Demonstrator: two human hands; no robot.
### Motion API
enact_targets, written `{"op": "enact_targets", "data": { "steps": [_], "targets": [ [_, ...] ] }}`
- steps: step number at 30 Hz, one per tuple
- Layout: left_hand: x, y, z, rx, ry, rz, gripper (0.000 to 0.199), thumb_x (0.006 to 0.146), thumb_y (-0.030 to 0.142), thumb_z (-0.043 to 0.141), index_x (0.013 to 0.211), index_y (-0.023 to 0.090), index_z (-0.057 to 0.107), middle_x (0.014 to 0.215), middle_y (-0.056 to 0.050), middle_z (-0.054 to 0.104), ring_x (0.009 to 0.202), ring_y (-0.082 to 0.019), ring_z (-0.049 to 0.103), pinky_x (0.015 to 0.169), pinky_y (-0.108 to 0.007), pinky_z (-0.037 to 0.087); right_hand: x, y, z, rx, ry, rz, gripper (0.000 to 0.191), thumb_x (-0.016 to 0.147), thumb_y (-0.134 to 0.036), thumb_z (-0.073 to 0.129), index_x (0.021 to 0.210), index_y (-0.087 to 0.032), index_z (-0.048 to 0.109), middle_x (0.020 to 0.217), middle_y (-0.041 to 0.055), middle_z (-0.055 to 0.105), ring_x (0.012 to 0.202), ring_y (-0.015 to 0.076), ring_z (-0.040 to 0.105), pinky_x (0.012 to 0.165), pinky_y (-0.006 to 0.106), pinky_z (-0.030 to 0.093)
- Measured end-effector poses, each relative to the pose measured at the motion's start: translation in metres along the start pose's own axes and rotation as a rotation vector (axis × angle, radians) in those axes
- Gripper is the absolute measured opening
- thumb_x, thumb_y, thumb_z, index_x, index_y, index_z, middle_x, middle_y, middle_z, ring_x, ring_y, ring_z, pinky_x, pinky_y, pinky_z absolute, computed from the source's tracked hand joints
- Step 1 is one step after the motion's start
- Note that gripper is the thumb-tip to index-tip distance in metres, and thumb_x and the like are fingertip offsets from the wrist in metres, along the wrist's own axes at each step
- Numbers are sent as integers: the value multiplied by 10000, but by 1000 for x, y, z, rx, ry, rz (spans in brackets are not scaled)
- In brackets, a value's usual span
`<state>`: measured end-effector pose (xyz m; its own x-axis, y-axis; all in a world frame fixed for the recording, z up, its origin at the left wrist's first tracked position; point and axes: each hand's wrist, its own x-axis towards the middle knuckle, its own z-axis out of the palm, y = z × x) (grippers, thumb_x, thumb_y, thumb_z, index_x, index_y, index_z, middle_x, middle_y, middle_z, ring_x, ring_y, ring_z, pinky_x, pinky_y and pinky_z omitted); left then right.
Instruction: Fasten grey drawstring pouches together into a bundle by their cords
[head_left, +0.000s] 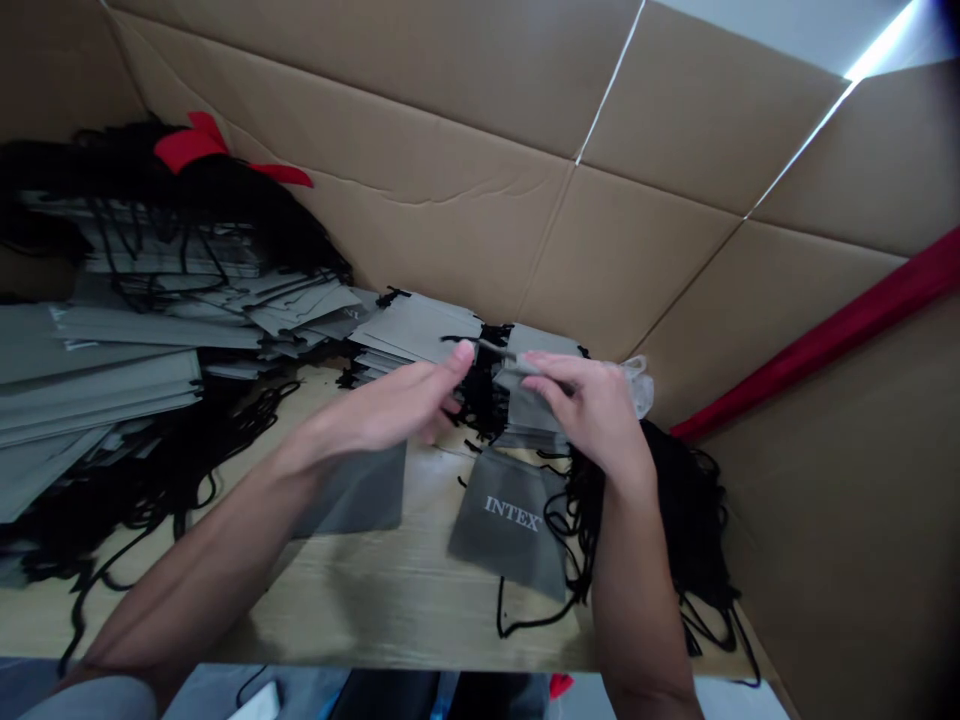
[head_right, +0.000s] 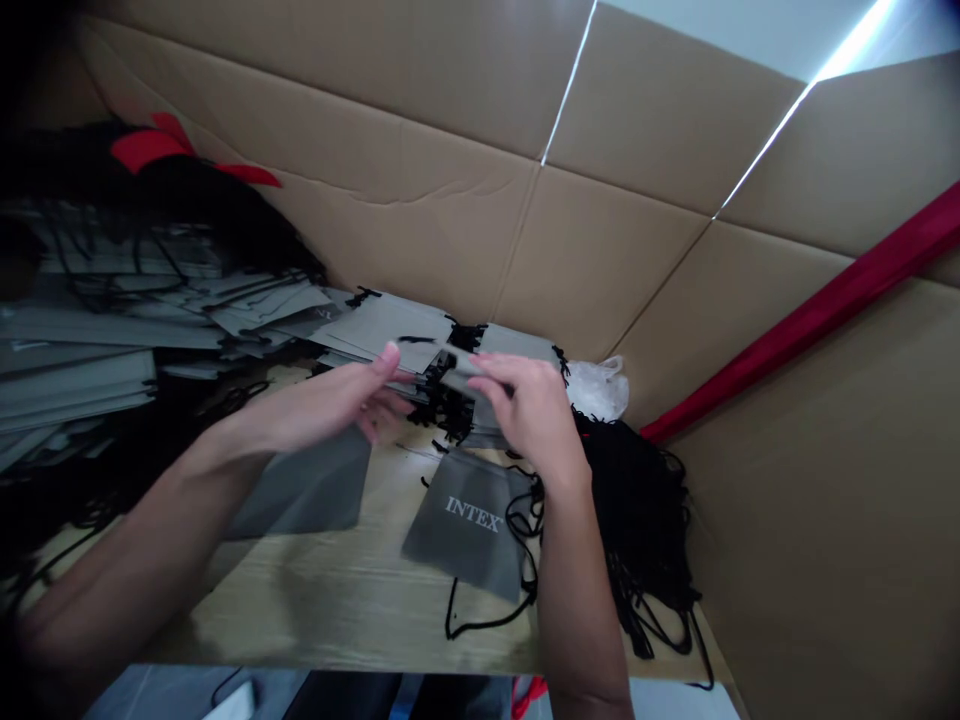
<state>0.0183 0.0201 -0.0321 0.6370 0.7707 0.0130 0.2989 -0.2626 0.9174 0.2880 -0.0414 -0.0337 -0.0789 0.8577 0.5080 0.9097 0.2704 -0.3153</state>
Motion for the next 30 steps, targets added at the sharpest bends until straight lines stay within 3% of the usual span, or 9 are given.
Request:
{"op": "enact_targets", "data": {
  "steps": [3, 7, 10, 14, 16, 19, 21, 25, 30],
  "targets": [
    [11, -2, -3, -254, 28, 3, 780, 1019, 899, 486, 1145, 175, 748, 1077, -166, 843, 922, -284, 826, 680, -334, 662, -15, -35, -5, 293, -95, -329, 276, 1071, -189, 792, 1293, -326, 883, 1337, 8, 882, 1296, 261, 844, 1173, 475, 644],
    [7, 5, -14, -171, 125, 74, 396, 929, 510, 865, 1168, 209, 771, 731, 20, 696, 602, -130, 612, 516, -201, 433, -25, -54, -8, 362, -261, -489, 352, 1064, -264, 834, 1407, -340, 832, 1433, 43, 841, 1425, 298, 777, 1228, 548, 634],
    [-1, 10, -23, -15, 75, 167, 315, 901, 322, 861, 1190, 205, 816, 694, 45, 642, 599, -111, 544, 511, -190, 367, -26, -56, -21, 444, -245, -437, 491, 970, -382, 942, 1442, -349, 811, 1404, 40, 862, 1408, 310, 784, 1193, 518, 667],
    [-10, 15, -32, 109, -15, 257, 272, 973, 344, 782, 1206, 209, 823, 866, -11, 767, 717, -142, 637, 578, -209, 450, -25, -51, -41, 303, 185, -203, 384, 984, -349, 925, 1354, -386, 833, 1417, 56, 821, 1362, 348, 745, 1176, 571, 629],
    [-14, 15, -36, 141, -18, 276, 240, 983, 357, 788, 1177, 225, 838, 941, -23, 808, 779, -156, 675, 615, -213, 482, -25, -43, -46, 176, 303, -134, 458, 979, -368, 922, 1419, -386, 798, 1520, 78, 758, 1441, 388, 667, 1232, 630, 562],
    [-16, 13, -40, 150, 2, 311, 214, 1004, 343, 775, 1180, 242, 842, 1024, -24, 836, 845, -160, 714, 654, -207, 508, -27, -29, -47, 231, 150, -94, 566, 968, -387, 928, 1502, -371, 741, 1463, 71, 793, 1346, 360, 729, 1157, 582, 611],
    [-18, 12, -43, 170, 38, 339, 203, 1008, 323, 757, 1171, 231, 836, 1023, -26, 834, 859, -159, 717, 668, -208, 516, -28, -23, -44, 365, 50, -44, 416, 999, -340, 891, 1402, -361, 788, 1297, 37, 851, 1171, 291, 803, 1015, 480, 672],
    [-22, 13, -42, 361, 66, 302, 213, 1000, 336, 729, 1128, 214, 847, 973, -29, 839, 814, -169, 722, 642, -232, 503, -27, -32, -30, 533, 181, 33, 182, 997, -244, 879, 1160, -313, 835, 1116, 11, 853, 992, 212, 826, 845, 349, 692],
    [-28, 25, -23, 301, 193, 389, 241, 1011, 352, 767, 1204, 221, 830, 1166, -46, 877, 1039, -210, 825, 815, -249, 624, -21, -62, -10, 653, 200, 64, 257, 897, -239, 985, 1026, -295, 770, 950, -38, 818, 862, 161, 820, 763, 258, 689]
  ]
}}
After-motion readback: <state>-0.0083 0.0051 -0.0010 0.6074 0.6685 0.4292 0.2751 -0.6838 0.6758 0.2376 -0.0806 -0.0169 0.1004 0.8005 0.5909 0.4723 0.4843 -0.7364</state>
